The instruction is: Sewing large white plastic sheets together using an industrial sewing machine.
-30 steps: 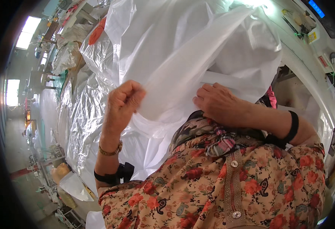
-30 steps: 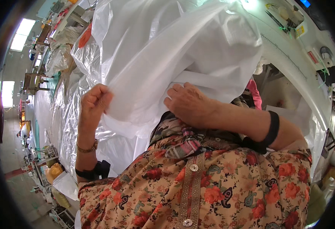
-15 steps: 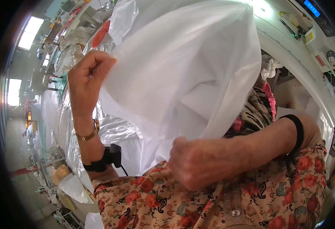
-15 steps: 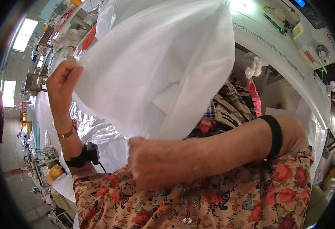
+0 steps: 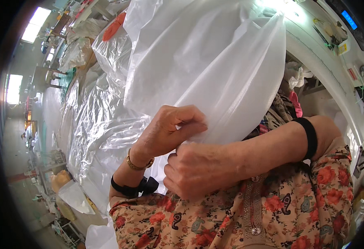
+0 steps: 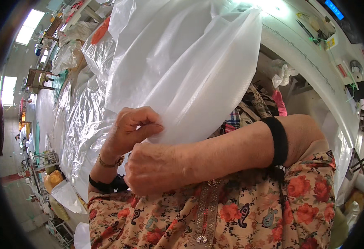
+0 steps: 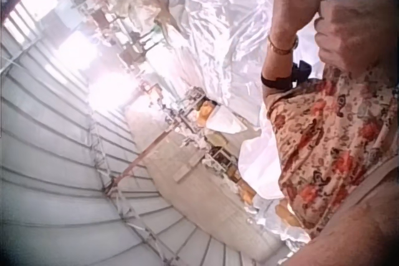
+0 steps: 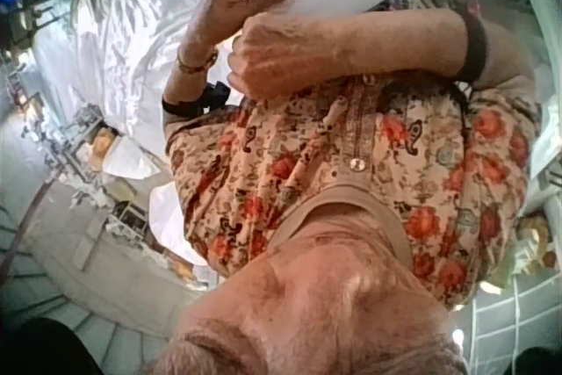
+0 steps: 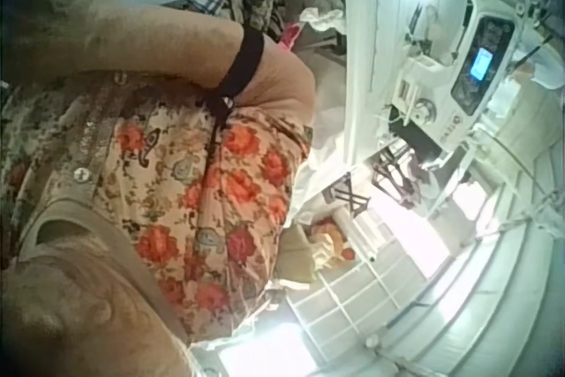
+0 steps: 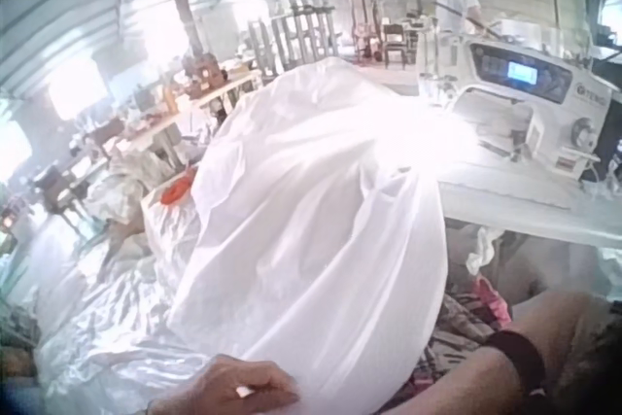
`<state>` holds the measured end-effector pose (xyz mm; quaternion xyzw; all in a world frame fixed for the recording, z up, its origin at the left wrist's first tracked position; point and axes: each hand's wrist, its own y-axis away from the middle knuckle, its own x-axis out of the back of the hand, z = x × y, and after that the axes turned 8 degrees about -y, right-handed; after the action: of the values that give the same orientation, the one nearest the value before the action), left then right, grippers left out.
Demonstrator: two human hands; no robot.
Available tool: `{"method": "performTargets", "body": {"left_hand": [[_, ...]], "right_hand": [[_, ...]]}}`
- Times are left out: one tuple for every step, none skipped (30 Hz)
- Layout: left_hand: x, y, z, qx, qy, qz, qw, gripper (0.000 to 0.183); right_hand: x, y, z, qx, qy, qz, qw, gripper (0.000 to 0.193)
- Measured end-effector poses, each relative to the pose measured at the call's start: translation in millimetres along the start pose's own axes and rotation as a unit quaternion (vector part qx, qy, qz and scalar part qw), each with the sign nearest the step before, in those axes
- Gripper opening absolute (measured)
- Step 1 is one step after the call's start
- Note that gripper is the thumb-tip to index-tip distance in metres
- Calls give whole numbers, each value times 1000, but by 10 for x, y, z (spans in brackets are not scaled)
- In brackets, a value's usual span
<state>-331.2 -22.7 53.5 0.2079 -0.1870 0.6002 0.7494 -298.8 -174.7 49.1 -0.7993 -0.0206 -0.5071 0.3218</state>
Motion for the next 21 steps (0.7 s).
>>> {"method": "performTargets", "body": {"left_hand": [[-11,-4,-16,-11,-5,-10,1000,11],[-21,-13,-29,-25,-9,-19,999,11],[-29,-26,-43,-20,-8,-18,1000,11],[-34,-40,-56,-27,0,-27,999,11],[-41,-47,-66,-34,7,-35,999,10],[-47,-47,-77,-33,8,-33,999,10],[-51,-49,-85,-41,5,-28,999,10],[-44,-41,-98,-50,2,-24,998,11],[-26,-20,-103,-50,3,-23,998,11],[-1,7,-111,-43,-14,-17,999,11],[18,27,-119,-39,-29,-12,999,11],[28,20,-126,-36,-30,-11,999,11],[51,26,-151,-49,-19,-24,998,10],[17,-23,-150,-61,-9,-36,997,9],[21,-30,-175,-60,-10,-34,998,9],[5,-56,-176,-66,29,-51,996,8],[-4,-76,-195,-72,67,-68,993,8],[-17,-93,-200,-72,68,-69,993,8],[-26,-104,-211,-72,77,-81,991,9],[-27,-115,-221,-73,86,-94,989,10],[-25,-122,-229,-73,85,-92,989,10]], "right_hand": [[-28,-19,18,17,0,-9,1000,14],[-51,-40,34,39,-2,-26,999,14],[-71,-57,56,35,-4,-19,999,14],[-82,-77,72,31,-33,-16,999,16],[-85,-94,79,24,-58,-57,996,17],[-80,-112,74,28,-64,-15,997,17],[-63,-121,65,28,-84,-54,995,17],[-48,-137,56,26,-103,-115,988,17],[-27,-149,46,26,-105,-93,990,17],[-12,-156,48,8,-109,-120,987,17],[-1,-168,51,-5,-117,-116,986,16],[0,-173,75,-10,-113,-149,982,16],[-22,-197,106,14,-80,-102,991,17],[-3,-143,129,39,-47,-54,997,17],[-39,-156,155,41,-46,-55,997,17],[-68,-158,176,42,-62,-69,995,18],[-106,-159,197,42,-76,-119,989,18],[-130,-146,206,39,-79,-83,993,18],[-157,-139,217,35,-104,-88,990,17],[-177,-136,227,32,-125,-110,985,17],[-194,-143,231,30,-126,-93,987,17]]}}
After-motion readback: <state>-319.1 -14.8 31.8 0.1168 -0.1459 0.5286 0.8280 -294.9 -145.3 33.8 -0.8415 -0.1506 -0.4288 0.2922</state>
